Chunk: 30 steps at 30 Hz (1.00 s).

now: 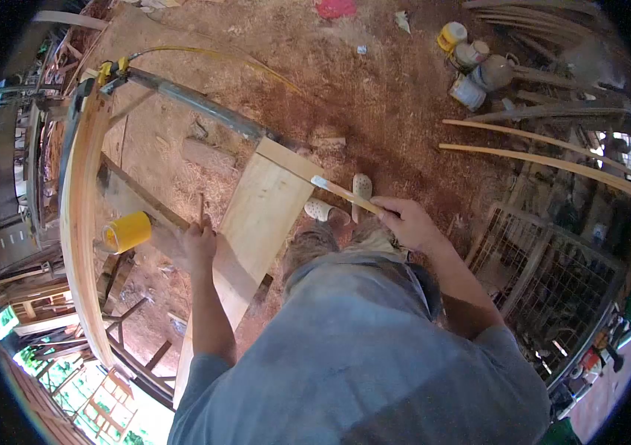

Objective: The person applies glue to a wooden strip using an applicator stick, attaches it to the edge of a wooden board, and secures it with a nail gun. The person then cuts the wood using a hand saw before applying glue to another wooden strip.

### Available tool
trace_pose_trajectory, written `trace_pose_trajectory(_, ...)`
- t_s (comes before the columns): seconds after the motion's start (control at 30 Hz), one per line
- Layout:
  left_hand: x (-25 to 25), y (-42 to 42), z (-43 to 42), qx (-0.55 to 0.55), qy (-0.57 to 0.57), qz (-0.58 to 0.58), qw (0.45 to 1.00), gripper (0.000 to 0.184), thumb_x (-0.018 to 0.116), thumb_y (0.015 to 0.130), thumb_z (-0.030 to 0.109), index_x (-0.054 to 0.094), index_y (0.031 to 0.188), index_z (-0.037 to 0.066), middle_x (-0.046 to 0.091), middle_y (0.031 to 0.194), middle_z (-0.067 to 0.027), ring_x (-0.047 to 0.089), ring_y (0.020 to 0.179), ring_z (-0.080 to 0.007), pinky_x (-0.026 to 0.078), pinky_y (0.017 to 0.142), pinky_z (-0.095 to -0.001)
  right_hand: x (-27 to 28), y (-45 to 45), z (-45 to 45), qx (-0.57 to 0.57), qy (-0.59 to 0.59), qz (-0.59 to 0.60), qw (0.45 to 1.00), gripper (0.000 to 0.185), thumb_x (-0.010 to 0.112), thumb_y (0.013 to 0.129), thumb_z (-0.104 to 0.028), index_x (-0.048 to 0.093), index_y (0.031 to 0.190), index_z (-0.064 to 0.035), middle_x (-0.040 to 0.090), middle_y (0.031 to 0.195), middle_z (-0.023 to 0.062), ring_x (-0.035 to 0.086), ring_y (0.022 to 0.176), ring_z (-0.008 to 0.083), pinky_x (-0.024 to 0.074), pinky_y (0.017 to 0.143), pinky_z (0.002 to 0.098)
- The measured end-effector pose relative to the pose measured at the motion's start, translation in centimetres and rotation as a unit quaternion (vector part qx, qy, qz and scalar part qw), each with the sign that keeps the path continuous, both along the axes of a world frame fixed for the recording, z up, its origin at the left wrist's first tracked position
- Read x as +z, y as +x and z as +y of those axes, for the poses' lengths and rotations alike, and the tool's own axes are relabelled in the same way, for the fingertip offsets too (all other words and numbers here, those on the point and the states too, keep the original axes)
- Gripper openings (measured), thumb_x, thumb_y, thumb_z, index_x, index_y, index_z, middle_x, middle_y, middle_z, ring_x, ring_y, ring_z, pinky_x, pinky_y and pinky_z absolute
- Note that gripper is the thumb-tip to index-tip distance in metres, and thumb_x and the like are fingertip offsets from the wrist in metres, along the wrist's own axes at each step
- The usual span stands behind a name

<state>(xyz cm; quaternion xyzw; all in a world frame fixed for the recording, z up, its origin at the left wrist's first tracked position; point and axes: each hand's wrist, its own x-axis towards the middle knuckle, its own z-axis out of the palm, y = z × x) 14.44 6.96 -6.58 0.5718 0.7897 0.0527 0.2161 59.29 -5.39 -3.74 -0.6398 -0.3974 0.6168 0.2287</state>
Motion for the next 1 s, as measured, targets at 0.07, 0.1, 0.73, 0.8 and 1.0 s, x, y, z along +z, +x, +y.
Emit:
trace_pose_trajectory(0.07,-1.2,-0.3,-0.3,-0.026,-0.002,0.023,0.999,0.047,0.061,0.094,0.042,0.063,0.080,-0.003,0.062,0.069,-0.0272,0.064,0.070,-0.0457,0.047,0.063,-0.0520,-0.5,0.0,0.0,-0.046,0.007,0.001,0.999,0.035,0.054,0.099,-0.005,0.060,0.133,-0.0002,0.065,0.091,0.0011,0.057,0.079,0.0085,0.0496,0.074,0.0254)
trace_pose_trajectory(0.1,-1.5,-0.6,-1.0,-0.051,-0.003,0.042,0.998,0.047,0.061,0.095,0.041,0.063,0.079,-0.003,0.062,0.067,-0.0271,0.064,0.069,-0.0456,0.046,0.062,-0.0524,-0.5,0.0,-0.2,-0.050,-0.006,0.007,0.999,0.035,0.054,0.099,-0.005,0.060,0.133,-0.0002,0.065,0.091,0.0011,0.057,0.079,0.0085,0.0496,0.074,0.0254)
trace_pose_trajectory(0.73,-5.0,-1.0,-4.6,0.020,0.030,-0.062,0.997,0.033,0.072,0.082,0.025,0.055,0.069,0.000,0.060,0.065,-0.0226,0.062,0.063,-0.0401,0.047,0.060,-0.0489,-0.5,1.0,-2.0,-0.045,-0.071,0.004,0.996,0.032,0.061,0.097,-0.010,0.065,0.126,-0.0003,0.068,0.124,0.0148,0.061,0.116,0.0181,0.0448,0.102,0.0301)
trace_pose_trajectory(0.8,-5.7,-1.4,-5.1,0.040,0.042,-0.113,0.992,0.031,0.072,0.081,0.022,0.055,0.068,0.000,0.060,0.065,-0.0218,0.062,0.060,-0.0369,0.047,0.058,-0.0467,-0.9,1.2,-2.4,-0.054,-0.071,-0.008,0.996,0.032,0.061,0.097,-0.010,0.065,0.127,-0.0004,0.069,0.123,0.0143,0.061,0.114,0.0178,0.0446,0.101,0.0298)
trace_pose_trajectory(1.0,-3.7,0.1,-4.8,0.009,0.065,-0.061,0.996,0.028,0.072,0.080,0.022,0.057,0.070,0.001,0.061,0.065,-0.0201,0.063,0.063,-0.0375,0.048,0.060,-0.0463,-1.9,1.1,-3.6,-0.041,-0.041,-0.018,0.998,0.032,0.061,0.097,-0.010,0.064,0.126,0.0036,0.068,0.123,0.0137,0.061,0.114,0.0181,0.0438,0.102,0.0296)
